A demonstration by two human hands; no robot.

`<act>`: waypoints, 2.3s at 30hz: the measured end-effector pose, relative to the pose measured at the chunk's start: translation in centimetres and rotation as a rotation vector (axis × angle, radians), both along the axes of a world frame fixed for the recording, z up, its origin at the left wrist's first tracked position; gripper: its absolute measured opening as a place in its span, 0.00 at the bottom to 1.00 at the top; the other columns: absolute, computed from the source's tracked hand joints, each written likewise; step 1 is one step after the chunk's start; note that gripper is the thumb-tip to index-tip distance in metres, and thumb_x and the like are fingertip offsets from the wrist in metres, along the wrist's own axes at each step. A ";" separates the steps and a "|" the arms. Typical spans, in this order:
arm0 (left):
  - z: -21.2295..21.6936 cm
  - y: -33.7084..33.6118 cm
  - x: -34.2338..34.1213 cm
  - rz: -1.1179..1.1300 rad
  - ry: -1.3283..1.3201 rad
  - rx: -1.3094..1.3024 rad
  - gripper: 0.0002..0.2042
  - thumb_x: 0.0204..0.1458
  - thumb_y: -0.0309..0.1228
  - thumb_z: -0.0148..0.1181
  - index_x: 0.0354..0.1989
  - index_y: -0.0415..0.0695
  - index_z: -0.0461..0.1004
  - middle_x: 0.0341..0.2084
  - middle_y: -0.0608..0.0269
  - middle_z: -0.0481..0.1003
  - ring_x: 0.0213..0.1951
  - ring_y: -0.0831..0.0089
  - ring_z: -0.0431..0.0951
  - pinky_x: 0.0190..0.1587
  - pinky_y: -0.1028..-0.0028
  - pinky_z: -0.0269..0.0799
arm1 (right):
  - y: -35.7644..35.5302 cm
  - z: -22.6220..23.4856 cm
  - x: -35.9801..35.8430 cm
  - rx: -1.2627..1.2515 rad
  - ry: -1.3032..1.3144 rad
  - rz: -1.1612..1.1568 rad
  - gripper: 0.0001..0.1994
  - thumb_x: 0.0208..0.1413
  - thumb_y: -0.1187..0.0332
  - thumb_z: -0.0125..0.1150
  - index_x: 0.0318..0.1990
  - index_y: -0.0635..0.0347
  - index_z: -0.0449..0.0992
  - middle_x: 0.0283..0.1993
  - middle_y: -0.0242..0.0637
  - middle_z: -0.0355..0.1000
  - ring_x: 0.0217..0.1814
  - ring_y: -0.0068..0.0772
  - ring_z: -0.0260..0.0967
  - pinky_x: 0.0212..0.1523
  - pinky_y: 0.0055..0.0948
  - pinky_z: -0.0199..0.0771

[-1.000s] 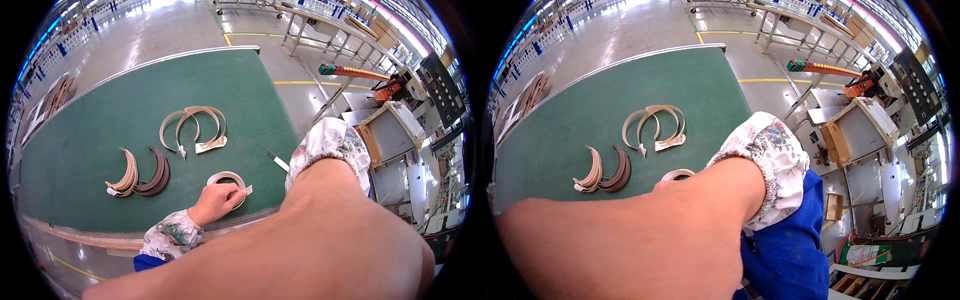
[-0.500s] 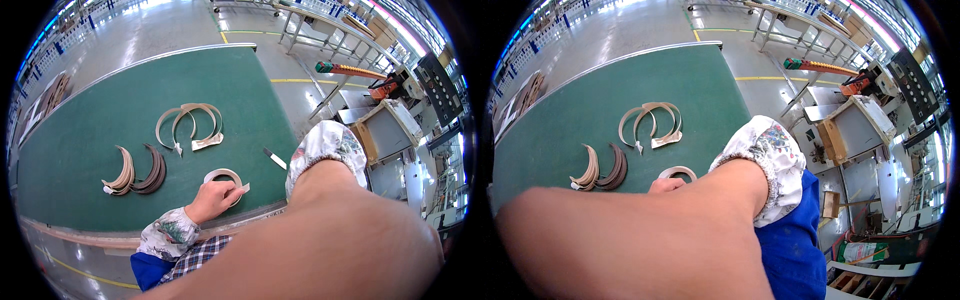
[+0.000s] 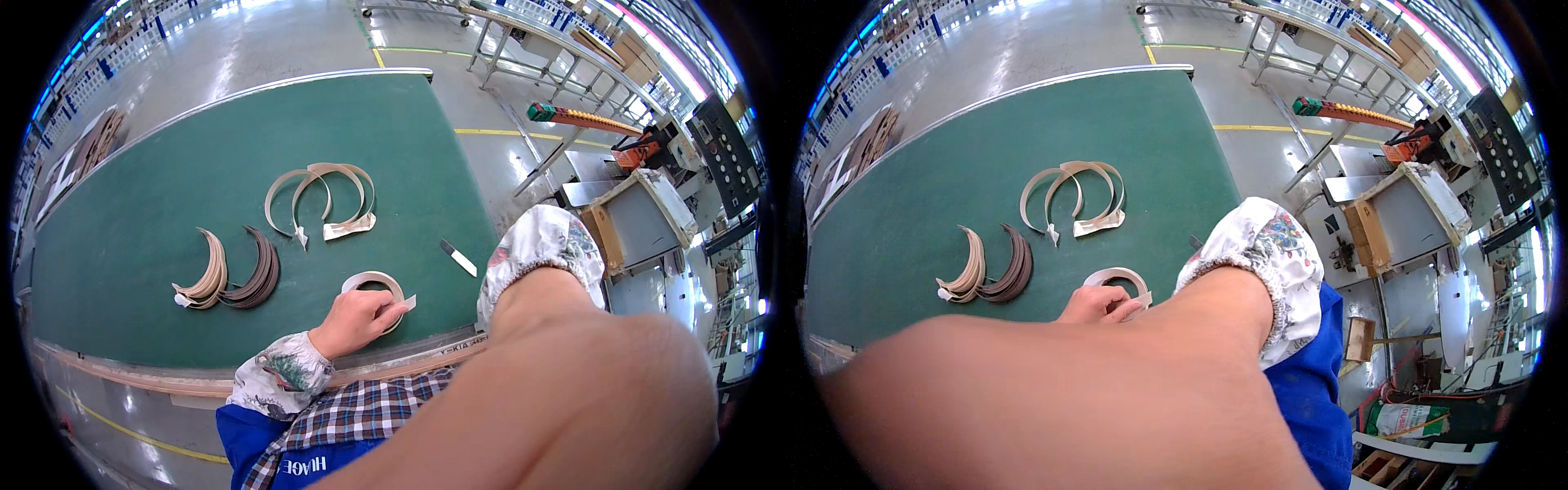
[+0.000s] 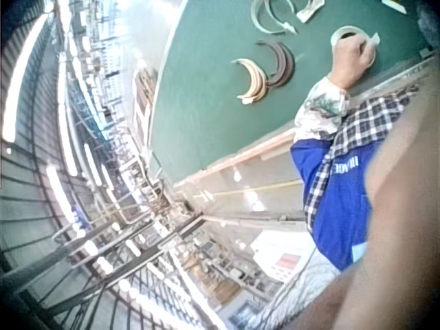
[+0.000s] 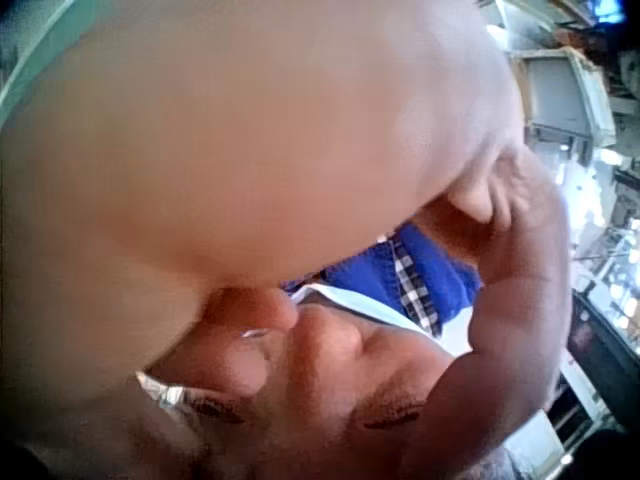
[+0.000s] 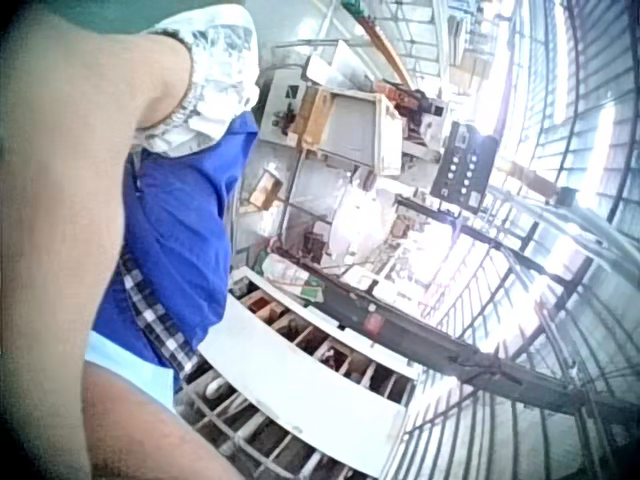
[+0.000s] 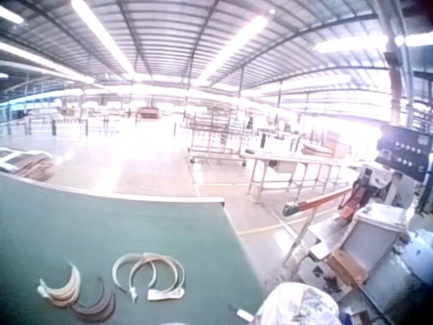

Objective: The person assembles curved wooden components by hand on a green workbench. They pick up individual pieces, align them, and apply adhesive tape to secure the joints. The person handles the parts one at a time, creating small stacks of finished assemblies.

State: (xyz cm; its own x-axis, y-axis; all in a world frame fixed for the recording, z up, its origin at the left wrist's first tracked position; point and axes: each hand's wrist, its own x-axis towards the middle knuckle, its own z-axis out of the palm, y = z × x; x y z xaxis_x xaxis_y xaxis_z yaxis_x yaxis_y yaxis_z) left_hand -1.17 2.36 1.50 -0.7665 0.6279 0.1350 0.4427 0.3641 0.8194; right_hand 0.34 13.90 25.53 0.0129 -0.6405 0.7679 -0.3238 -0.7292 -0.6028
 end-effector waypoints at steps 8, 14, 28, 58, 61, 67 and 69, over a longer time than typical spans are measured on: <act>0.9 0.1 0.0 -0.016 0.061 0.090 0.10 0.50 0.36 0.59 0.24 0.42 0.74 0.21 0.55 0.73 0.24 0.58 0.73 0.27 0.66 0.68 | 1.1 -2.2 -1.2 0.054 -0.011 -0.468 0.14 0.42 0.70 0.63 0.37 0.61 0.71 0.40 0.41 0.68 0.42 0.43 0.66 0.41 0.35 0.66; 0.4 -0.4 -0.9 0.006 -0.018 0.084 0.08 0.47 0.33 0.60 0.34 0.44 0.77 0.29 0.55 0.77 0.31 0.56 0.77 0.32 0.65 0.72 | 5.9 -18.1 -2.1 1.039 0.291 -1.253 0.12 0.55 0.61 0.55 0.34 0.63 0.72 0.32 0.42 0.72 0.34 0.44 0.70 0.34 0.36 0.68; 2.0 -4.2 -4.8 0.012 -0.344 0.083 0.12 0.53 0.35 0.59 0.28 0.36 0.74 0.14 0.67 0.69 0.18 0.84 0.65 0.22 0.79 0.61 | 24.5 -18.9 -1.2 0.705 -0.736 -1.402 0.07 0.58 0.69 0.55 0.34 0.64 0.73 0.28 0.26 0.70 0.29 0.15 0.66 0.30 0.15 0.65; 2.0 -2.2 -2.7 0.250 -0.007 0.232 0.10 0.50 0.34 0.63 0.24 0.39 0.76 0.13 0.64 0.70 0.16 0.79 0.65 0.20 0.75 0.60 | 7.9 -18.1 -3.0 0.724 0.213 -1.438 0.08 0.49 0.64 0.62 0.30 0.56 0.73 0.22 0.37 0.71 0.22 0.40 0.69 0.25 0.34 0.68; 0.6 -0.7 -1.7 0.387 0.074 0.238 0.11 0.51 0.33 0.62 0.23 0.38 0.75 0.12 0.62 0.69 0.15 0.79 0.66 0.19 0.74 0.60 | 5.6 -19.9 -1.3 0.671 0.309 -1.568 0.07 0.50 0.65 0.60 0.27 0.55 0.70 0.20 0.35 0.69 0.21 0.38 0.69 0.21 0.35 0.67; 1.7 -1.6 -1.9 0.361 -0.263 0.645 0.10 0.58 0.30 0.54 0.26 0.38 0.71 0.14 0.69 0.66 0.18 0.85 0.63 0.21 0.81 0.60 | 4.7 -19.9 -1.5 0.608 -0.013 -1.744 0.10 0.49 0.65 0.64 0.36 0.58 0.73 0.28 0.40 0.74 0.27 0.40 0.73 0.26 0.31 0.71; 1.4 -2.5 -2.2 0.174 -0.373 0.822 0.09 0.62 0.32 0.46 0.30 0.41 0.65 0.19 0.69 0.66 0.23 0.83 0.63 0.29 0.82 0.62 | 5.4 -19.4 -2.0 0.775 -0.307 -1.522 0.19 0.44 0.59 0.69 0.40 0.61 0.73 0.30 0.40 0.75 0.29 0.34 0.74 0.29 0.30 0.72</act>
